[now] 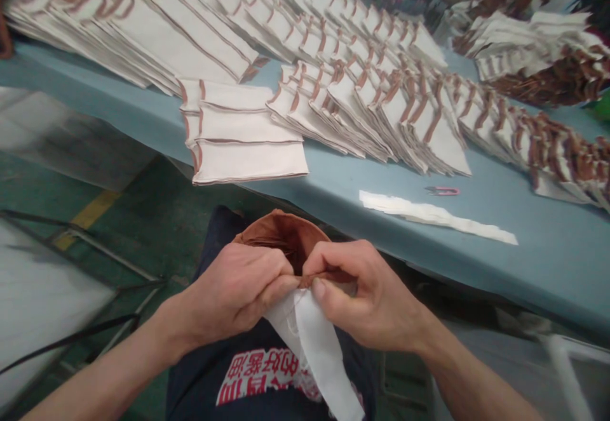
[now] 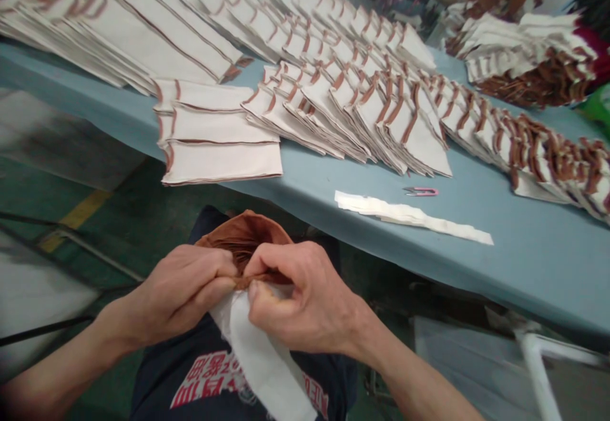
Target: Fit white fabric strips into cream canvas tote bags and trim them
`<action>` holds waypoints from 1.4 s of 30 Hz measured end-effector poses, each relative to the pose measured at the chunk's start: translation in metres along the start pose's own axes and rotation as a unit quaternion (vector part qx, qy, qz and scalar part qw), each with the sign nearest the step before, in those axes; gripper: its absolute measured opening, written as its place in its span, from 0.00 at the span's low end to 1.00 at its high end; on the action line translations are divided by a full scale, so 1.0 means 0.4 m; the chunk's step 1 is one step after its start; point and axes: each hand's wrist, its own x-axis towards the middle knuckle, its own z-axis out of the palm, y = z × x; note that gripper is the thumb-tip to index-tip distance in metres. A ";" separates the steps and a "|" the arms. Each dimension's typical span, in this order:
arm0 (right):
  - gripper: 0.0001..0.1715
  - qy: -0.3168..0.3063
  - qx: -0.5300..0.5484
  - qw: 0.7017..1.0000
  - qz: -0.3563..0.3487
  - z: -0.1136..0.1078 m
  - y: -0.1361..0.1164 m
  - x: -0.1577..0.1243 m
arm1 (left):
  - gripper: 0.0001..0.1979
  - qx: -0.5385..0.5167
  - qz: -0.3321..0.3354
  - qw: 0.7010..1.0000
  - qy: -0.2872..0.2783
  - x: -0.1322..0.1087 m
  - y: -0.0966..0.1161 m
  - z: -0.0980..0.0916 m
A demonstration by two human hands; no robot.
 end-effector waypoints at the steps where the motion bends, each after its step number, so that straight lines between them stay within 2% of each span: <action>1: 0.07 -0.013 0.029 0.999 0.015 0.004 0.007 0.000 | 0.20 0.032 0.038 0.999 0.016 -0.003 -0.009 0.008; 4: 0.08 -0.027 0.115 0.992 0.053 0.021 0.041 0.005 | 0.22 0.057 0.087 0.993 0.057 -0.017 -0.043 0.037; 7: 0.08 -0.021 0.167 0.983 0.072 0.032 0.075 0.012 | 0.22 0.016 0.036 0.998 0.052 -0.029 -0.065 0.057; 9: 0.08 -0.022 0.166 0.983 0.071 0.029 0.083 0.014 | 0.21 -0.026 -0.005 0.999 0.025 -0.031 -0.068 0.057; 13: 0.06 -0.018 0.076 0.996 0.030 0.009 0.067 0.008 | 0.19 -0.091 -0.044 0.995 -0.011 -0.014 -0.049 0.027; 17: 0.07 0.001 -0.047 0.998 -0.032 -0.010 0.045 0.000 | 0.21 -0.085 -0.038 0.994 -0.056 0.020 -0.021 -0.002; 21: 0.09 0.021 -0.161 0.981 -0.102 -0.021 0.036 -0.008 | 0.23 -0.063 -0.069 0.992 -0.081 0.046 0.006 0.002; 25: 0.10 0.040 -0.270 0.955 -0.117 -0.025 0.037 -0.020 | 0.23 -0.042 -0.131 0.987 -0.076 0.056 0.027 0.030; 29: 0.09 0.045 -0.312 0.942 -0.117 -0.022 0.038 -0.034 | 0.24 -0.090 -0.162 0.980 -0.070 0.053 0.037 0.048; 33: 0.10 0.062 -0.337 0.933 -0.112 -0.019 0.039 -0.042 | 0.22 -0.121 -0.159 0.976 -0.085 0.046 0.037 0.048; 38: 0.09 0.064 -0.326 0.937 -0.106 -0.010 0.044 -0.048 | 0.21 -0.144 -0.137 0.975 -0.099 0.042 0.028 0.046; 42: 0.08 0.053 -0.280 0.954 -0.092 -0.010 0.038 -0.054 | 0.19 -0.165 -0.111 0.976 -0.092 0.032 0.007 0.060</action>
